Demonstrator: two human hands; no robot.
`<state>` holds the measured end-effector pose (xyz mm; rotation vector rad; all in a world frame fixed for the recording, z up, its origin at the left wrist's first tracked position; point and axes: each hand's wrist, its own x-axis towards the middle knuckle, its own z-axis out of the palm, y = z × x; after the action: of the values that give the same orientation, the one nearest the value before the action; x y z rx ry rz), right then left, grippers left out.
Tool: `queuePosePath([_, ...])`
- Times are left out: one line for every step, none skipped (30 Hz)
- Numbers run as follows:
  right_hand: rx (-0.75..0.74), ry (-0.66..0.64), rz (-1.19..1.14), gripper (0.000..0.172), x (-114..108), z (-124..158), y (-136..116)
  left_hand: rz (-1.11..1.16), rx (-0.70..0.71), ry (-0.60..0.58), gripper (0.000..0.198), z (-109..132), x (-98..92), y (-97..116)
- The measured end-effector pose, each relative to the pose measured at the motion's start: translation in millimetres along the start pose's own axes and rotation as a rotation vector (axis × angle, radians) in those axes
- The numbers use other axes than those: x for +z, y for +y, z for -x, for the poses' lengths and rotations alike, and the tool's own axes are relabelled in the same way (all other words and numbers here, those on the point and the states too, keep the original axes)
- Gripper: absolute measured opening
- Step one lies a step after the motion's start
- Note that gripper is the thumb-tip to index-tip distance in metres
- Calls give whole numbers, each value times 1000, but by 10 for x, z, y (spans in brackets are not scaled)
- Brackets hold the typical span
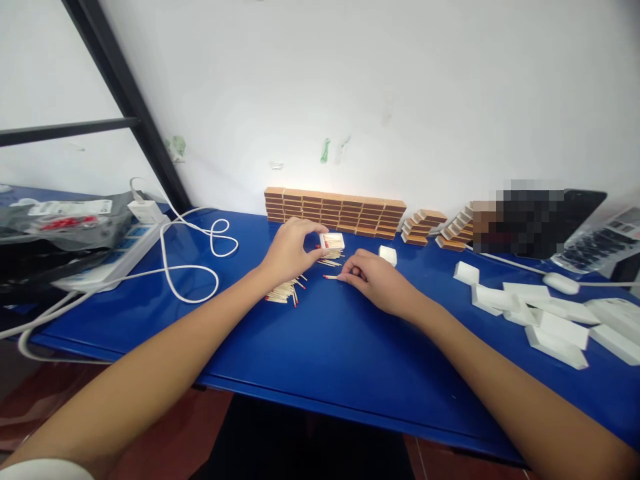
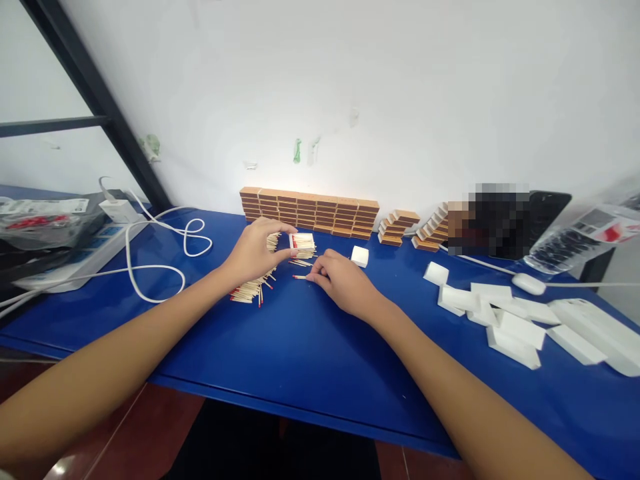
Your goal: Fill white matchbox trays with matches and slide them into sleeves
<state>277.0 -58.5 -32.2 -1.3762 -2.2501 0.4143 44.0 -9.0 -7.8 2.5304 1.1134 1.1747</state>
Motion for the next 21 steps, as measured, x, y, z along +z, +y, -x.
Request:
queuePosePath([-7, -4, 10, 14, -5, 9, -4, -6, 5, -2, 34, 2, 1, -3])
queuePosePath([-14, -9, 16, 14, -12, 17, -6, -13, 5, -7, 34, 4, 3, -6])
queuePosePath([-22, -14, 19, 15, -21, 24, -6, -19, 3, -13, 34, 6, 5, -9])
queuePosePath([-31, -16, 19, 15, -31, 30, -2, -26, 1, -21, 34, 8, 8, -13])
queuePosePath([-40, -13, 18, 15, -44, 34, 4, -31, 1, -30, 34, 10, 12, -17])
queuePosePath([-48, -3, 19, 15, -60, 37, 13, -35, 2, -40, 34, 12, 16, -21])
queuePosePath([-55, 11, 23, 15, -77, 39, 24, -37, 3, -50, 34, 13, 20, -26])
queuePosePath([-59, 26, 29, 14, -95, 41, 36, -38, 4, -61, 34, 15, 24, -32])
queuePosePath([-60, 39, 36, 14, -112, 43, 47, -38, 4, -71, 34, 15, 28, -37])
queuePosePath([-59, 38, 40, 14, -127, 45, 55, -36, 2, -78, 34, 16, 30, -41])
queuePosePath([-57, 23, 40, 14, -138, 49, 59, -36, 1, -81, 35, 16, 31, -46])
queuePosePath([-53, -3, 38, 14, -145, 53, 58, -37, 1, -81, 35, 15, 31, -49])
queuePosePath([-47, -35, 35, 14, -147, 59, 52, -37, 2, -79, 35, 15, 30, -51])
queuePosePath([-42, -68, 32, 14, -144, 65, 41, -38, 3, -77, 35, 15, 28, -52])
queuePosePath([-39, -93, 28, 14, -137, 70, 26, -38, 5, -75, 35, 14, 27, -53])
queuePosePath([-38, -105, 25, 14, -128, 75, 11, -39, 8, -74, 35, 14, 25, -52])
queuePosePath([-40, -101, 20, 13, -118, 78, -4, -38, 11, -73, 35, 14, 23, -51])
queuePosePath([-41, -86, 12, 11, -107, 80, -16, -38, 12, -72, 34, 14, 23, -50])
queuePosePath([-42, -67, 2, 8, -97, 81, -24, -36, 14, -74, 34, 15, 22, -48])
queuePosePath([-42, -50, -7, 7, -87, 80, -27, -34, 15, -76, 33, 16, 22, -45])
queuePosePath([-43, -42, -12, 6, -79, 77, -26, -31, 15, -79, 33, 16, 23, -43])
